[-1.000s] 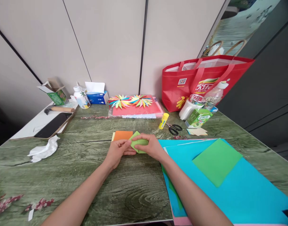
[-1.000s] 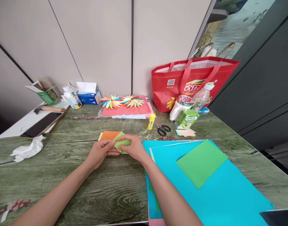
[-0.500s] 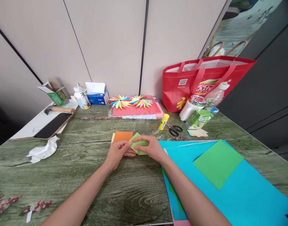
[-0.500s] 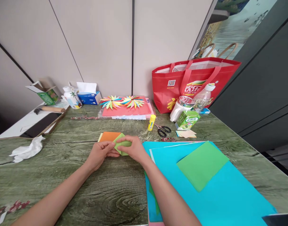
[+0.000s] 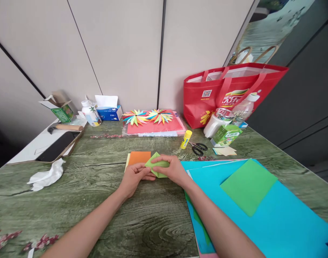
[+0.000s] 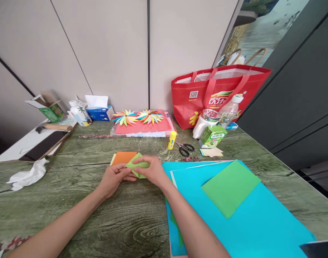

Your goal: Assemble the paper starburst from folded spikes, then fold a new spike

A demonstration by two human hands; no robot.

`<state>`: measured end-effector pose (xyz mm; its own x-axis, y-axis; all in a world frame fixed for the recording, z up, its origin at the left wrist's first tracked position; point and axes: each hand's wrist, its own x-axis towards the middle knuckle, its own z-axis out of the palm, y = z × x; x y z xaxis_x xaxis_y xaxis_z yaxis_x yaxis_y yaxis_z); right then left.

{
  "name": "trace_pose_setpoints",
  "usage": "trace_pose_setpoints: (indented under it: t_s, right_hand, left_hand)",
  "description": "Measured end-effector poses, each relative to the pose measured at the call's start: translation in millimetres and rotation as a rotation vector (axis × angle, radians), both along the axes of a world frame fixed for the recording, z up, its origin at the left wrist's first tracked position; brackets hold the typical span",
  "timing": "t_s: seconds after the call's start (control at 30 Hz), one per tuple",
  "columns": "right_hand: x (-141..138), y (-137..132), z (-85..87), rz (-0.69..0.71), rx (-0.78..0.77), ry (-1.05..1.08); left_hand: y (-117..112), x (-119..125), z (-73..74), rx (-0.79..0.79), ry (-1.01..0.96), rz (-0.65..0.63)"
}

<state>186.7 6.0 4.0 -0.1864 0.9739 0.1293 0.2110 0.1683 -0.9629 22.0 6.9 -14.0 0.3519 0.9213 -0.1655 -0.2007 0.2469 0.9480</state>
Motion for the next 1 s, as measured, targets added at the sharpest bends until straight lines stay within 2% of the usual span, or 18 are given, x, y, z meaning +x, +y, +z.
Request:
trace_pose_setpoints:
  t_s: [0.67, 1.0]
  right_hand:
    - [-2.6, -1.2, -2.7, 0.027, 0.033, -0.020]
    - [-2.7, -1.6, -2.0, -0.001, 0.007, -0.008]
  left_hand:
    - [-1.2, -4.6, 1.2, -0.030, 0.037, 0.014]
    - [-1.1, -6.6, 3.3, -0.034, 0.009, -0.046]
